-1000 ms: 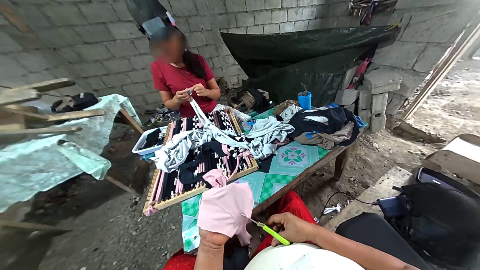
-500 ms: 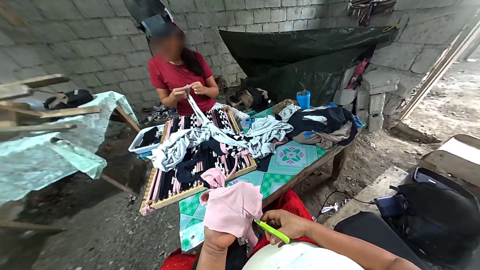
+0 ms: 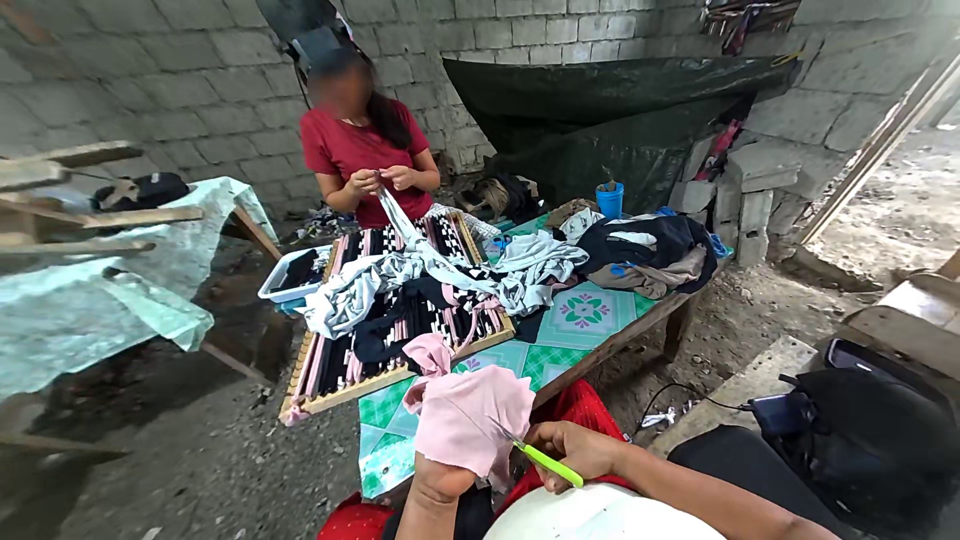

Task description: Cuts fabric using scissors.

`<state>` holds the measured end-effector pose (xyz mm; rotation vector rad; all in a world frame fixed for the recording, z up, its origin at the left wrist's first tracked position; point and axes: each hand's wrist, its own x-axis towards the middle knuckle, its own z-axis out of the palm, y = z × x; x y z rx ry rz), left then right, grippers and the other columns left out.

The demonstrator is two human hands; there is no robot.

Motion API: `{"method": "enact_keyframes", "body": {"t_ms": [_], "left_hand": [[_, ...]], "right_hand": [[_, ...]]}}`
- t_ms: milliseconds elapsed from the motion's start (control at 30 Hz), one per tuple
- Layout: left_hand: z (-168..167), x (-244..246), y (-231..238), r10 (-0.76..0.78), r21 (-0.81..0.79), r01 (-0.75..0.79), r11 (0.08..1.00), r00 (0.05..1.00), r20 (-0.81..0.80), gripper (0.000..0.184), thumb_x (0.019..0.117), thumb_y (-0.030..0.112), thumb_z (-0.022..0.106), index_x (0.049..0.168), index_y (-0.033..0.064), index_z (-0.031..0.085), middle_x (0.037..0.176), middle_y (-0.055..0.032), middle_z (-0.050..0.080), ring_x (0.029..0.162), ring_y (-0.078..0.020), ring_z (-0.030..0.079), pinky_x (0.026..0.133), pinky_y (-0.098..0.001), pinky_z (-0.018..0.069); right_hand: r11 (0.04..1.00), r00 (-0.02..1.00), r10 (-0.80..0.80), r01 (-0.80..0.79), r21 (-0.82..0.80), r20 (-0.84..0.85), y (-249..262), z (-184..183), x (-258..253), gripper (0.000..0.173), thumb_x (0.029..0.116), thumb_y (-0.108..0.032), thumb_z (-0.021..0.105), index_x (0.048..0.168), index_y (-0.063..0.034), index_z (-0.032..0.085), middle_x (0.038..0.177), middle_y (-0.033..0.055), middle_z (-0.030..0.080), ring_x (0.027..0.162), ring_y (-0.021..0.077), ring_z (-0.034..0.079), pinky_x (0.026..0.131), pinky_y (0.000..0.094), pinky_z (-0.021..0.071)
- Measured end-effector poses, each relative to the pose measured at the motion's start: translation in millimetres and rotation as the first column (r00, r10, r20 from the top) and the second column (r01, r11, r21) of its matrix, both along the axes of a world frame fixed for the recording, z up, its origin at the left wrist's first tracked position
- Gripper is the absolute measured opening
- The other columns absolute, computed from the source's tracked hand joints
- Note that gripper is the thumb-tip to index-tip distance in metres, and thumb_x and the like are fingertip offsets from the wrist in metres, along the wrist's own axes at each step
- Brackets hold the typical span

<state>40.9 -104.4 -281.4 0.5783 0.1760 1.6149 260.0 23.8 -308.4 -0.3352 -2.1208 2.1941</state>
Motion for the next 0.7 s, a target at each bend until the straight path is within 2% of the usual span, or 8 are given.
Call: {"method": "enact_keyframes", "body": {"t_ms": [100,200,267,400,500,700], "left_hand": [[-0.3,4.0,-0.6,0.007,-0.064,-0.005,0.998,1.0,0.022,0.063,0.0877,0.071,0.056,0.11,0.0159,0.077,0.109,-0.0112,0.076,0.101,-0.0256,0.074,0.086,-0.0462,0.0617],[-0.9,4.5,-0.8,-0.022,-0.033,0.024,0.999,0.999,0.049,0.065,0.0898,0.071,0.053,0.113,0.0147,0.076,0.113,-0.0121,0.075,0.104,-0.0265,0.073,0.088,-0.0468,0.061],[-0.9,3.7,-1.3,-0.042,-0.011,0.043,0.999,0.998,0.056,0.066,0.0905,0.071,0.052,0.115,0.014,0.075,0.115,-0.0128,0.075,0.105,-0.0272,0.073,0.089,-0.047,0.0608],[1.3,3.1,-3.0,-0.044,-0.009,0.044,0.999,0.998,0.033,0.064,0.0901,0.07,0.054,0.114,0.0144,0.076,0.114,-0.0125,0.075,0.105,-0.0268,0.073,0.088,-0.0465,0.0611],[0.6,3.0,-3.1,-0.036,-0.055,0.038,0.998,0.999,0.029,0.063,0.0903,0.07,0.054,0.112,0.0152,0.077,0.112,-0.0128,0.076,0.103,-0.027,0.074,0.086,-0.0466,0.0616],[-4.5,10.7,-1.0,-0.06,-0.117,0.057,0.991,0.998,-0.027,0.061,0.0898,0.071,0.054,0.109,0.0179,0.077,0.108,-0.0111,0.076,0.099,-0.0251,0.074,0.085,-0.0443,0.0619]], "right_hand": [[1.0,1.0,0.012,-0.012,-0.027,-0.018,0.2,-2.2,-0.9,0.06,0.0783,-0.033,0.084,0.125,-0.0063,0.056,0.086,-0.0044,0.068,0.073,0.0043,0.066,0.069,0.025,0.0581],[0.998,0.998,0.007,-0.011,-0.069,-0.06,0.4,-7.1,-2.5,0.056,0.0768,-0.036,0.086,0.118,-0.009,0.06,0.082,-0.0074,0.067,0.068,0.0017,0.063,0.064,0.0216,0.0552],[0.996,0.997,-0.005,-0.001,-0.088,-0.074,-0.2,-9.0,-2.9,0.05,0.0774,-0.03,0.085,0.116,-0.0092,0.062,0.081,-0.008,0.067,0.067,0.0012,0.063,0.063,0.021,0.0553],[0.998,0.998,-0.06,0.06,-0.028,0.006,-2.9,2.3,-1.7,0.041,0.0797,-0.01,0.08,0.117,-0.0039,0.064,0.085,-0.0046,0.07,0.071,0.0016,0.065,0.07,0.0219,0.0564],[0.999,0.998,-0.043,0.043,-0.002,0.04,-1.0,5.1,0.5,0.042,0.0818,-0.009,0.08,0.12,-0.0015,0.063,0.087,-0.0016,0.07,0.072,0.0031,0.065,0.071,0.0229,0.0566],[1.0,1.0,-0.018,0.017,-0.024,-0.019,2.5,0.7,-0.8,0.047,0.079,-0.02,0.082,0.118,-0.0057,0.062,0.082,-0.005,0.069,0.069,0.0024,0.065,0.067,0.0226,0.0559]]}}
